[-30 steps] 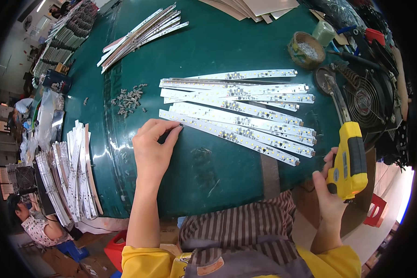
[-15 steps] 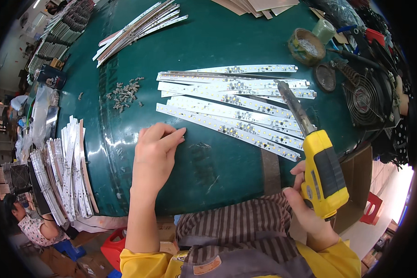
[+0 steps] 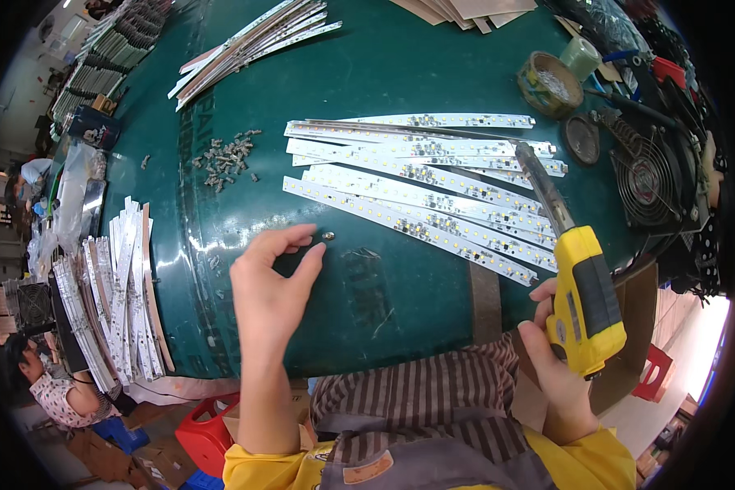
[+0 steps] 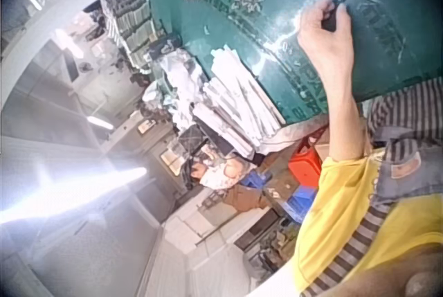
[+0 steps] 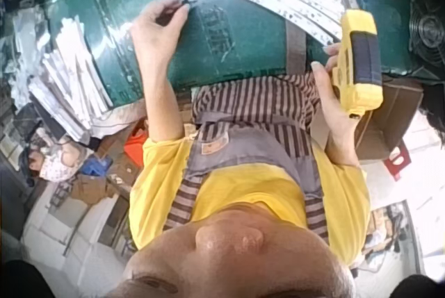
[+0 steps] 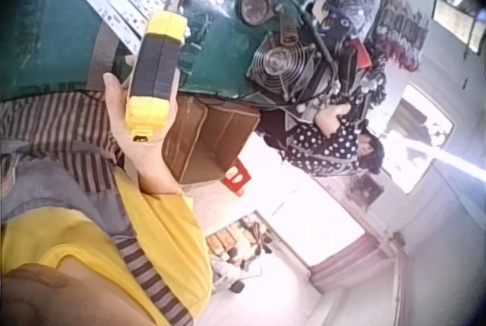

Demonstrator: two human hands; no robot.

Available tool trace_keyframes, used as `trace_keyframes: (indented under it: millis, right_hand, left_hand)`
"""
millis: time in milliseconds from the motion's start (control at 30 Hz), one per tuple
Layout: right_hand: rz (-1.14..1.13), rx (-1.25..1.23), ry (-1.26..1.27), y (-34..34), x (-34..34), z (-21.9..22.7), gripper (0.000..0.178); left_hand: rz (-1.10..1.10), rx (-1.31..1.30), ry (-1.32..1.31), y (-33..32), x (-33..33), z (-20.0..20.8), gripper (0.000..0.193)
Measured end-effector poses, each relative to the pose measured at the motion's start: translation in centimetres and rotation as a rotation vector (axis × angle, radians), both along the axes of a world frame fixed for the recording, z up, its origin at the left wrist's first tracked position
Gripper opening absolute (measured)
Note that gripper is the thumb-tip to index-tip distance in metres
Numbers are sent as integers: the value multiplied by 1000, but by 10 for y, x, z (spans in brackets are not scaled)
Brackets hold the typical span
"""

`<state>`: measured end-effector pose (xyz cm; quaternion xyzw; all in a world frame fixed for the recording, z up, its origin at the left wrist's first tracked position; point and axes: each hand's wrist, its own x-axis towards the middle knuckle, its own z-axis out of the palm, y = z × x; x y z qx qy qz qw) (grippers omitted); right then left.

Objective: The person places small electronic components onto LED light strips by hand and solders them in place using a soldering iron.

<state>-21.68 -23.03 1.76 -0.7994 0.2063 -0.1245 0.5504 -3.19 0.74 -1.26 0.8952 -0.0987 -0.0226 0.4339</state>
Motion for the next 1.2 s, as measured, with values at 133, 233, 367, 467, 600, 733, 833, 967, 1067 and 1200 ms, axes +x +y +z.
trace_keyframes:
  millis: [133,233,367,467,600,733,833,967,1067,1200]
  right_hand:
    - [50,-38,-29,-7,-3,-4,45]
    - [22,-27,-41,-6,-5,-7,46]
    - [14,-14,-53,-7,-6,-10,47]
    - [45,-34,-54,-11,-8,-13,48]
    - [30,-38,-64,-10,-7,-14,47]
    - [30,-2,-46,-9,-7,-10,48]
    - [26,58,-14,-9,-7,-6,47]
    - [193,171,87,-5,-3,2,44]
    - [155,228,26,11,0,2,30]
    - [108,91,25,15,-2,1,17]
  left_hand:
    - [43,41,-147,-13,0,-16,16]
    - [34,64,-141,-14,-1,-20,18]
    - [34,125,-180,-16,-2,-21,18]
    - [26,109,-204,-21,-2,-21,18]
    - [63,107,-241,-25,-1,-27,14]
    - [22,121,-249,-23,1,-23,9]
    - [-51,92,-195,-29,-11,-6,7]
    - [-462,-164,46,-46,-46,28,12]
    - [-578,-252,111,-60,-65,38,16]
    - [-591,-319,164,-66,-74,34,13]
